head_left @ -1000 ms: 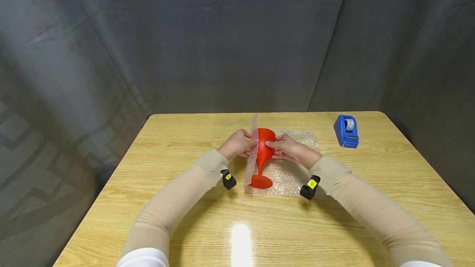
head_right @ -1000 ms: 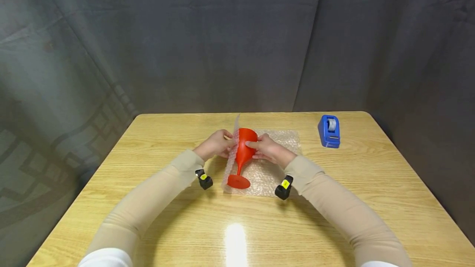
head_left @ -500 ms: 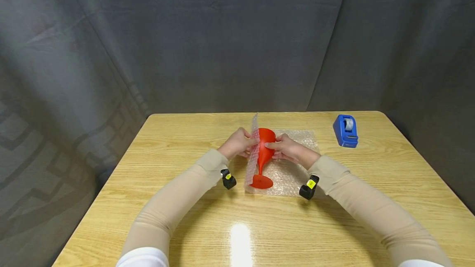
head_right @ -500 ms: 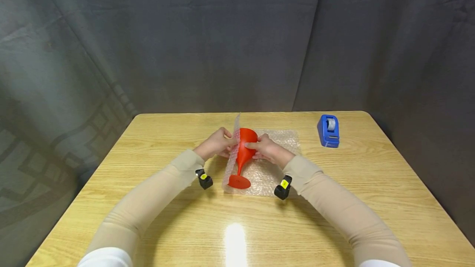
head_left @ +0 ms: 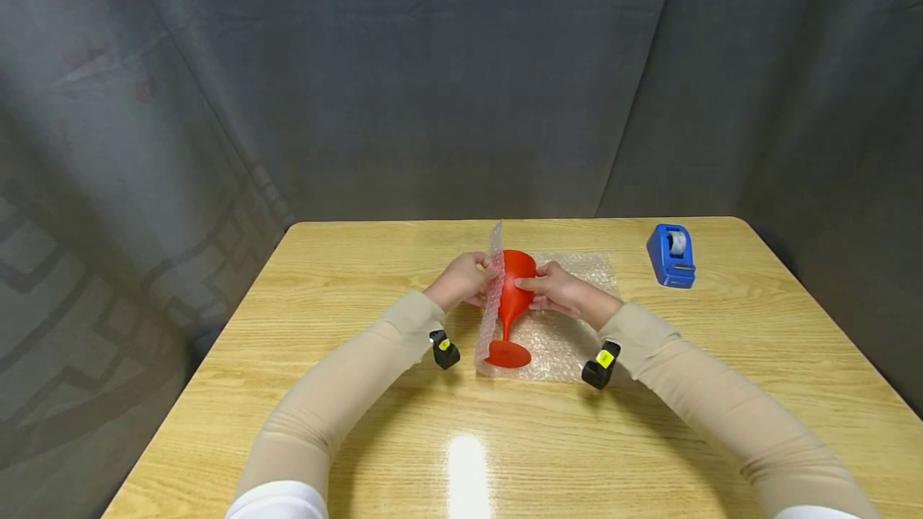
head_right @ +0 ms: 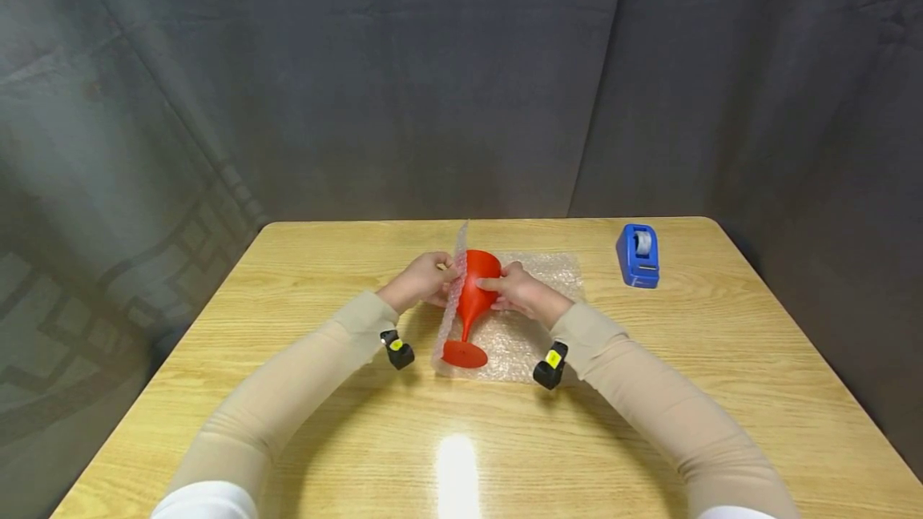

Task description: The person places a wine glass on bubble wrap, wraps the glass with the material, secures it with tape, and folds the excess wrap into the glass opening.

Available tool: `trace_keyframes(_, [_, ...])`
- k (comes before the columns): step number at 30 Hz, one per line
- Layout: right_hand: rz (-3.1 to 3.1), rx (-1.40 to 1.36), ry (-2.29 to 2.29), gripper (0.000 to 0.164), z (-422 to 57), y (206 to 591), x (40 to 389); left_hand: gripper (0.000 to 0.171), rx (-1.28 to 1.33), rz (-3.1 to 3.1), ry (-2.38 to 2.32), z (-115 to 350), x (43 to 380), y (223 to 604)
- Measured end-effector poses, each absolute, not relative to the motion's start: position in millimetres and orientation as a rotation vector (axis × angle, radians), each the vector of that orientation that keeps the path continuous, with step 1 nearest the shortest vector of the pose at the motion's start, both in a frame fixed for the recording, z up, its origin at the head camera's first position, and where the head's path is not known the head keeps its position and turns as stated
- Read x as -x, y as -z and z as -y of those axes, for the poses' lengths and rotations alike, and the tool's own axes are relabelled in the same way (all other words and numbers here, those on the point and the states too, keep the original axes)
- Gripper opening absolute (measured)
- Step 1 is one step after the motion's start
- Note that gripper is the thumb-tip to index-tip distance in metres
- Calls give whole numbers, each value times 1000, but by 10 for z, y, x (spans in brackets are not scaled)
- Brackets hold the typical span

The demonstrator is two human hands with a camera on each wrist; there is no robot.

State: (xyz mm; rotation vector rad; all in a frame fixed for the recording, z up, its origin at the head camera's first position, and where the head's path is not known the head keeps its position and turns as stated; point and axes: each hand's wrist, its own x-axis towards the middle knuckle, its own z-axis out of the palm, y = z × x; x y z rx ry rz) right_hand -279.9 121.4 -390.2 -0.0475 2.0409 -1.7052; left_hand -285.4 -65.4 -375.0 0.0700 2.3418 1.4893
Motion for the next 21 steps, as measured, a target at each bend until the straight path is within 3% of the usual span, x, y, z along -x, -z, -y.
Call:
trace_keyframes(11, [-2041,22,1702,50,-1221,3914,2803,12,-42,-2338,-1533,669,2862,3770])
trace_keyframes(21, [-2038,17,1694,52,-1221,3906,2797,28,-24,-2330,-1503,686,2876,3784])
